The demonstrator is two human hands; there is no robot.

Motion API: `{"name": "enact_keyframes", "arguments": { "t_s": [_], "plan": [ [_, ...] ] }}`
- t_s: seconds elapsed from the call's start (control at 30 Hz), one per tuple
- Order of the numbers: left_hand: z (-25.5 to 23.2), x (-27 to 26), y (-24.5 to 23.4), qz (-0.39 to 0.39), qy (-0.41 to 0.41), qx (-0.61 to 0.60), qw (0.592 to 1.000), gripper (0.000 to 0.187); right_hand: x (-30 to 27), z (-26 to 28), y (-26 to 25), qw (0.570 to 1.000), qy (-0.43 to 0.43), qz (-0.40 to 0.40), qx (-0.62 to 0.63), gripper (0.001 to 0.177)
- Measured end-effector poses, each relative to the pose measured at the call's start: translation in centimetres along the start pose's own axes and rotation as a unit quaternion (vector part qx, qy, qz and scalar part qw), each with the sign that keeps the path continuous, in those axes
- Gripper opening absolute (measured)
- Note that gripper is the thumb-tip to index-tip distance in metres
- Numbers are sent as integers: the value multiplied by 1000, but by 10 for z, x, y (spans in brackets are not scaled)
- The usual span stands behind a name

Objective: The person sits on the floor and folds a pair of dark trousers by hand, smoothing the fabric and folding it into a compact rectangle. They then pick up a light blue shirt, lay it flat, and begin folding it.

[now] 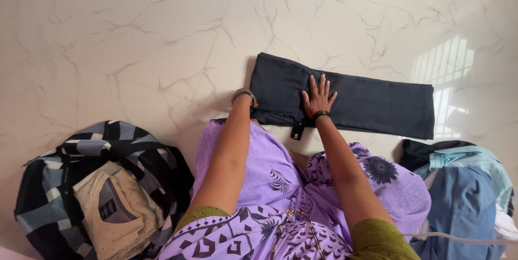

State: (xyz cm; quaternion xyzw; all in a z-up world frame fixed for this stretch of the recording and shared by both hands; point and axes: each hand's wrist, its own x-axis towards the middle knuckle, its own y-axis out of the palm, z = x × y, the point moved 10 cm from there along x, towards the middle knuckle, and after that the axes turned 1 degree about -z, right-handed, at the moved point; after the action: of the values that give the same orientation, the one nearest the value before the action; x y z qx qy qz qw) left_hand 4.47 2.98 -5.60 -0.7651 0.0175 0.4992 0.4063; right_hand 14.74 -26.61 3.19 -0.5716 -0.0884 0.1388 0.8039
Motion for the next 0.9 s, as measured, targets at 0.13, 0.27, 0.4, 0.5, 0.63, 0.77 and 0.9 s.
{"name": "enact_keyframes", "arguments": {
  "t_s": [0.13,0.27,0.4,0.5,0.63,0.77,0.9],
  "plan": [
    [3,-29,-22,-28,-47,-30,998,90,8,-7,11,995,61,79,-2,73],
    [-9,-53,-57,-205,5,-78,976,95,14,32,-9,994,65,37,-81,69],
    [-49,-47,-60,-361,162,14,918,68,7,102,-7,991,-105,-80,5,73],
    [-75,-39,-27,-305,250,103,913,92,7,133,27,988,-157,0,18,69],
    [-74,-30,-1,-170,198,225,939,137,3,135,42,982,-140,107,-65,65],
    [-71,-38,-6,-158,161,256,940,154,17,126,24,983,-100,120,-96,70],
    [-71,-40,-8,-148,148,265,941,162,38,103,8,990,-75,77,-94,73]
  ]
}}
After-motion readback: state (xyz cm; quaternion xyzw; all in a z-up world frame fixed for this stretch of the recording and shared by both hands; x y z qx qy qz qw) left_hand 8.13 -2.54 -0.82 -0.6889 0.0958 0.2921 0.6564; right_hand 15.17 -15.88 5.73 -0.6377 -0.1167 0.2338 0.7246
